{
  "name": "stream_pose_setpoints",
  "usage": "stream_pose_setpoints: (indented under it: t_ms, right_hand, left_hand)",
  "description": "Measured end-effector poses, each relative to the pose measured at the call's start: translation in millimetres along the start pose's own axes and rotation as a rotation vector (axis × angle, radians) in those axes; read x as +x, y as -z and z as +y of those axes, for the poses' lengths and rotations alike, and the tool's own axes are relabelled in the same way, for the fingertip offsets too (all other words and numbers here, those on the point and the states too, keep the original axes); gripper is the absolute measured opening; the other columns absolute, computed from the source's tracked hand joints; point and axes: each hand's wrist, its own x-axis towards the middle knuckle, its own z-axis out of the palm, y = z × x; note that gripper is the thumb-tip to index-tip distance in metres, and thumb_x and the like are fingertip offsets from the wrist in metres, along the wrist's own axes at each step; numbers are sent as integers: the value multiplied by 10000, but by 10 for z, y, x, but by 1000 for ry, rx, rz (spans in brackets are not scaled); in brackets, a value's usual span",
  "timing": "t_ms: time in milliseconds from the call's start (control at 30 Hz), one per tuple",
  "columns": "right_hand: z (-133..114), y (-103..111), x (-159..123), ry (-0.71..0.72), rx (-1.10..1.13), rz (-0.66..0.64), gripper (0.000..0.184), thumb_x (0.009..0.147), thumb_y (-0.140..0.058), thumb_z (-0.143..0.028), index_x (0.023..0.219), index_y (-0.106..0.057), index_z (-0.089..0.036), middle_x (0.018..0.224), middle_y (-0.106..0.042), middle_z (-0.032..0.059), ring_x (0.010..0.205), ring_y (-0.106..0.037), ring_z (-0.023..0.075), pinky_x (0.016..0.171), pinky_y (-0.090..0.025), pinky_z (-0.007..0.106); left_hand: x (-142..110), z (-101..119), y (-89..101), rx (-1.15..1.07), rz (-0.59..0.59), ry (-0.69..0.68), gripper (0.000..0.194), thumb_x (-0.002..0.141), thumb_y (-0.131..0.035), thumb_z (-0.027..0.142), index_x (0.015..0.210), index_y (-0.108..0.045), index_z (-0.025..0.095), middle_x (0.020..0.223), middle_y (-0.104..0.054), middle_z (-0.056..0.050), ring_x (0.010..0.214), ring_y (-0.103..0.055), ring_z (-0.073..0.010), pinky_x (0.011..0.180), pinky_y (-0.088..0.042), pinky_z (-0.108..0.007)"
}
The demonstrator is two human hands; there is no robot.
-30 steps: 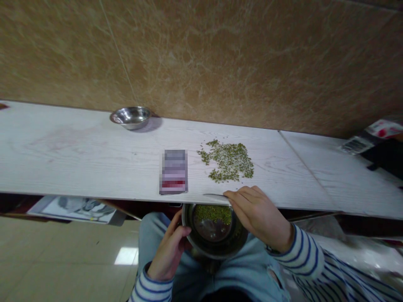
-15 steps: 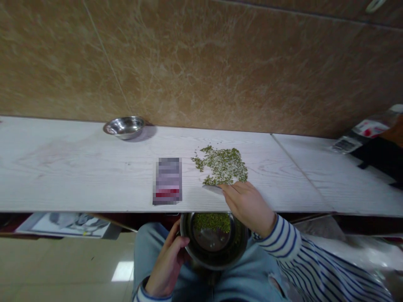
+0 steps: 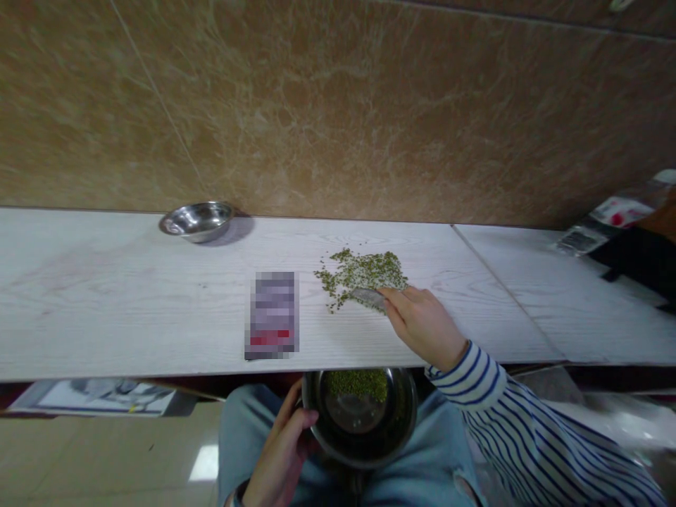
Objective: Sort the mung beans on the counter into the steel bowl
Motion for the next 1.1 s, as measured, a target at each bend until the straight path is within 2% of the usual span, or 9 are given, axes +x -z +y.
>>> stream_pose_setpoints:
  t_ms: [267, 467, 667, 767, 933, 1100]
  right_hand:
    - [3, -30, 56, 12, -77, 27, 282, 938, -418, -202, 1184, -556, -204, 913, -692, 57, 901, -559, 191, 718, -293, 309]
    - [-45, 1, -90, 99, -50, 36, 262, 920, -453, -175, 1147, -584, -197, 882, -692, 52, 881, -561, 180, 724, -285, 307]
    - [-32, 18, -93, 69, -69, 68, 262, 916, -456, -169, 1142, -586, -194, 847, -689, 44, 856, -555, 179, 707, -277, 312]
    - [-92, -2, -99, 97, -68, 55, 266, 908, -468, -157, 1142, -586, -201, 865, -689, 44, 868, -548, 184, 719, -273, 322]
    - [-188, 16, -217, 150, -15, 73, 258, 906, -488, -165, 1140, -588, -206, 900, -686, 39, 881, -541, 184, 728, -276, 323]
    - [-153, 51, -325, 148, 41, 112, 249, 912, -481, -173, 1131, -597, -198, 912, -689, 36, 887, -552, 170, 739, -297, 315]
  left_hand:
    - [-25, 15, -11, 12, -4, -4, 592, 661, -626, 220, 1244, -527, 251, 1108, -665, -58, 1004, -597, -268, 736, -480, -350]
    - [-43, 28, -32, 41, 18, -21, 549, 674, -613, 235, 1217, -538, 237, 1086, -670, -56, 962, -601, -253, 682, -471, -323]
    - [-60, 40, -65, 29, 23, -4, 566, 664, -613, 213, 1224, -532, 241, 1053, -678, -49, 952, -604, -247, 700, -471, -328]
    - [-68, 40, -68, 28, 13, -16, 554, 657, -618, 221, 1207, -552, 235, 1044, -679, -56, 946, -606, -253, 711, -474, -341]
    - [-76, 54, -59, 39, -18, -21, 533, 666, -610, 222, 1195, -552, 249, 1058, -673, -36, 941, -596, -233, 689, -469, -313]
    - [-105, 67, -89, 50, 15, -30, 524, 656, -606, 227, 1178, -570, 244, 1028, -677, -38, 898, -597, -230, 653, -462, -307]
